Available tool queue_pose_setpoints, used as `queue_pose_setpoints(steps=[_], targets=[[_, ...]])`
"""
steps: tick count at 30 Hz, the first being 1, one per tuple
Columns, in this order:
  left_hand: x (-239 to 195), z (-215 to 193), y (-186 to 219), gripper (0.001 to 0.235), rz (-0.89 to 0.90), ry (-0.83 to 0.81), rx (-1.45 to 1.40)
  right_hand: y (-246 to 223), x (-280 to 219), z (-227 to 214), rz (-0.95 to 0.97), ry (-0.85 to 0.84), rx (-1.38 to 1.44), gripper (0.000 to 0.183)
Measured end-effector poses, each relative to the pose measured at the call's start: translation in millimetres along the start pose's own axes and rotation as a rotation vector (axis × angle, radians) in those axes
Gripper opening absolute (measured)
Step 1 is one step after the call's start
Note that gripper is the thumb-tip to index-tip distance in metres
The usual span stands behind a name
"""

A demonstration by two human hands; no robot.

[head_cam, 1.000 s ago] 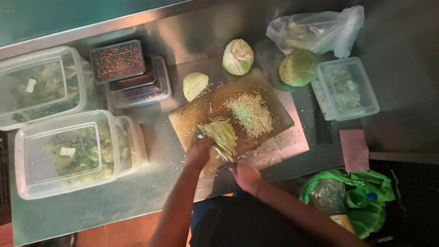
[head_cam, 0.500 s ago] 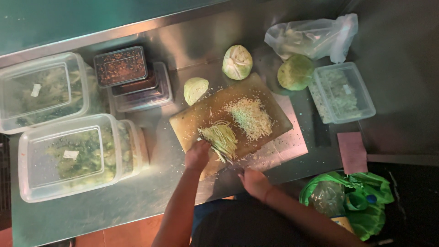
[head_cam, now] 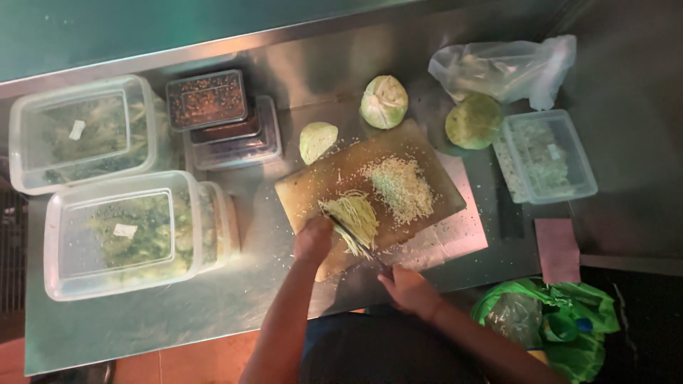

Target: The person uses a knife to chop cabbage on a wooden cutting board. The chopped cabbage accumulates on the board as the person continues to slice the vegetable.

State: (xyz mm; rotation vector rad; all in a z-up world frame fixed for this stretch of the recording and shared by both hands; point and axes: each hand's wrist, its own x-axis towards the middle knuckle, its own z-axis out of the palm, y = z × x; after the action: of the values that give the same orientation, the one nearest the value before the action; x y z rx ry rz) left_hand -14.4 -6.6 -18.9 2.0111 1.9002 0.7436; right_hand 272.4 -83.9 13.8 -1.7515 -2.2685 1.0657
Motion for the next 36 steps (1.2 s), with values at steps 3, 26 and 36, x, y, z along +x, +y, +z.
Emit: queue_pose_setpoints(steps=[3, 26, 36], targets=[[-0.3, -0.5, -2.3, 0.013, 0.015, 0.122, -0.117, -19.9, 6.0, -8.7, 0.121, -0.095, 0.012, 0.046], [1.1, -37.0, 11.5, 0.014, -0.285, -0.058, 0.016, -63.3, 26.2, -21.4, 0.181, -0.136, -0.033, 0.043], [4.4, -21.7, 5.9, 0.015, -0.375, -0.115, 0.049, -59.1, 24.9, -13.3, 0.146, -0.137, -0.08, 0.04]])
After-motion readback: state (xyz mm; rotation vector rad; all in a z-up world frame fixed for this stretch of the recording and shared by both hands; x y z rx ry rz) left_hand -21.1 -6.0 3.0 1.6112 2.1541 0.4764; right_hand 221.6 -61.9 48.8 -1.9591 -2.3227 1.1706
